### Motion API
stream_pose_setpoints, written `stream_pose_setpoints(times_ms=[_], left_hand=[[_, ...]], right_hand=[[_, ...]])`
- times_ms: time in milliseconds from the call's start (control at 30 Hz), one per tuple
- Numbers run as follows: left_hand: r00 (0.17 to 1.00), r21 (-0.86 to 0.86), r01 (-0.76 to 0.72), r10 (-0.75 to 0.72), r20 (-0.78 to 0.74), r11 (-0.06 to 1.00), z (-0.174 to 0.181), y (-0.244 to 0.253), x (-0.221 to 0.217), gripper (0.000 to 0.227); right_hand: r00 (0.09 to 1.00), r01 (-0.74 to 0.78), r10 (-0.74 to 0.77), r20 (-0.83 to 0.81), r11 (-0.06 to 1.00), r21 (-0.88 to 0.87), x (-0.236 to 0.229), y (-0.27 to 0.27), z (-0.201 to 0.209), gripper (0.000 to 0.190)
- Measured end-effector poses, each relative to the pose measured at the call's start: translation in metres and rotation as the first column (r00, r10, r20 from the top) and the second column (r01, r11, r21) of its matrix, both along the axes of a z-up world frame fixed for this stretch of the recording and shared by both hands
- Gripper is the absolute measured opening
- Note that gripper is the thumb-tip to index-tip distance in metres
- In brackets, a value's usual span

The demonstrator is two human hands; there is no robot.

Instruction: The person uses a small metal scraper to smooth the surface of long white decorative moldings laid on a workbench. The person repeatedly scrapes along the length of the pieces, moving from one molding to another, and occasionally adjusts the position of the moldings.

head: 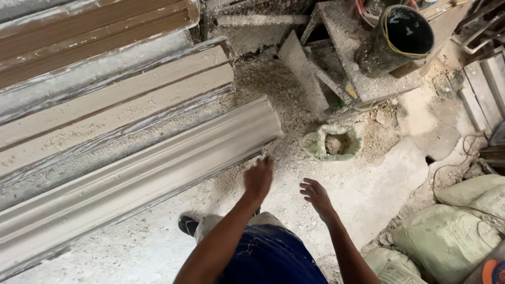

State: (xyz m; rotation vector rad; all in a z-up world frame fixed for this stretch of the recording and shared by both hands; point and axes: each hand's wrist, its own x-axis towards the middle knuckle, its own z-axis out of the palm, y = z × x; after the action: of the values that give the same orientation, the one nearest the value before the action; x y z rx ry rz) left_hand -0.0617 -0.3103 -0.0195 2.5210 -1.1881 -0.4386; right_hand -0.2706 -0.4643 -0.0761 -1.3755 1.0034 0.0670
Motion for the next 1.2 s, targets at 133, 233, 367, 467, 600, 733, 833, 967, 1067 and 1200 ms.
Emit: stream_pose_setpoints(times_ms=[133, 233, 367, 467, 600, 733, 833, 967, 1067, 1200], left_hand=[[0.998, -0.084, 0.045, -0.04, 0.055, 0.995, -0.002, -0.008, -0.006, 0.03], [0.987, -0.021, 0.06, -0.056, 0.152, 0.998, -0.003, -0.006, -0.003, 0.028], [0.968, -0.072, 0.091, -0.071, 0.242, 0.993, 0.0, -0.004, -0.001, 0.04], [0.961, -0.224, 0.147, -0.085, 0.264, 0.964, 0.02, -0.031, 0.009, 0.038], [0.987, -0.193, 0.153, -0.141, 0.075, 0.969, 0.066, -0.038, 0.044, 0.044], [0.951, -0.275, -0.143, 0.055, -0.305, 0.951, 0.106, -0.003, 0.099, 0.045], [0.876, -0.461, -0.274, 0.021, -0.483, 0.844, 0.115, 0.032, 0.111, 0.048], [0.694, -0.38, -0.467, 0.065, -0.717, 0.799, 0.11, 0.09, 0.093, 0.052], [0.63, -0.384, -0.569, 0.086, -0.772, 0.727, 0.111, 0.141, 0.062, 0.045], [0.542, -0.246, -0.671, 0.236, -0.807, 0.7, 0.112, 0.216, 0.022, 0.041]], right_hand=[[0.992, -0.126, 0.125, -0.019, 0.992, -0.031, 0.015, 0.017, 0.001, 0.046], [0.996, -0.083, 0.085, 0.034, 0.995, -0.057, 0.018, 0.015, 0.001, 0.047], [1.0, -0.004, 0.004, 0.006, 1.0, 0.012, 0.008, 0.018, -0.008, 0.045], [1.0, -0.017, 0.018, -0.019, 1.0, 0.017, 0.007, 0.008, -0.015, 0.047], [0.989, 0.128, -0.131, 0.069, 0.99, 0.051, 0.002, -0.012, -0.018, 0.049], [0.983, 0.154, -0.157, 0.096, 0.987, 0.043, -0.005, -0.018, -0.014, 0.051], [0.984, 0.124, -0.129, 0.12, 0.991, 0.05, -0.003, -0.01, -0.011, 0.053], [0.988, -0.01, 0.0, 0.156, 0.998, 0.066, 0.018, 0.013, -0.015, 0.055], [0.982, -0.152, 0.131, 0.132, 0.976, 0.159, 0.041, 0.04, -0.014, 0.058], [0.888, -0.459, 0.453, 0.075, 0.873, 0.167, 0.111, 0.072, -0.004, 0.06]])
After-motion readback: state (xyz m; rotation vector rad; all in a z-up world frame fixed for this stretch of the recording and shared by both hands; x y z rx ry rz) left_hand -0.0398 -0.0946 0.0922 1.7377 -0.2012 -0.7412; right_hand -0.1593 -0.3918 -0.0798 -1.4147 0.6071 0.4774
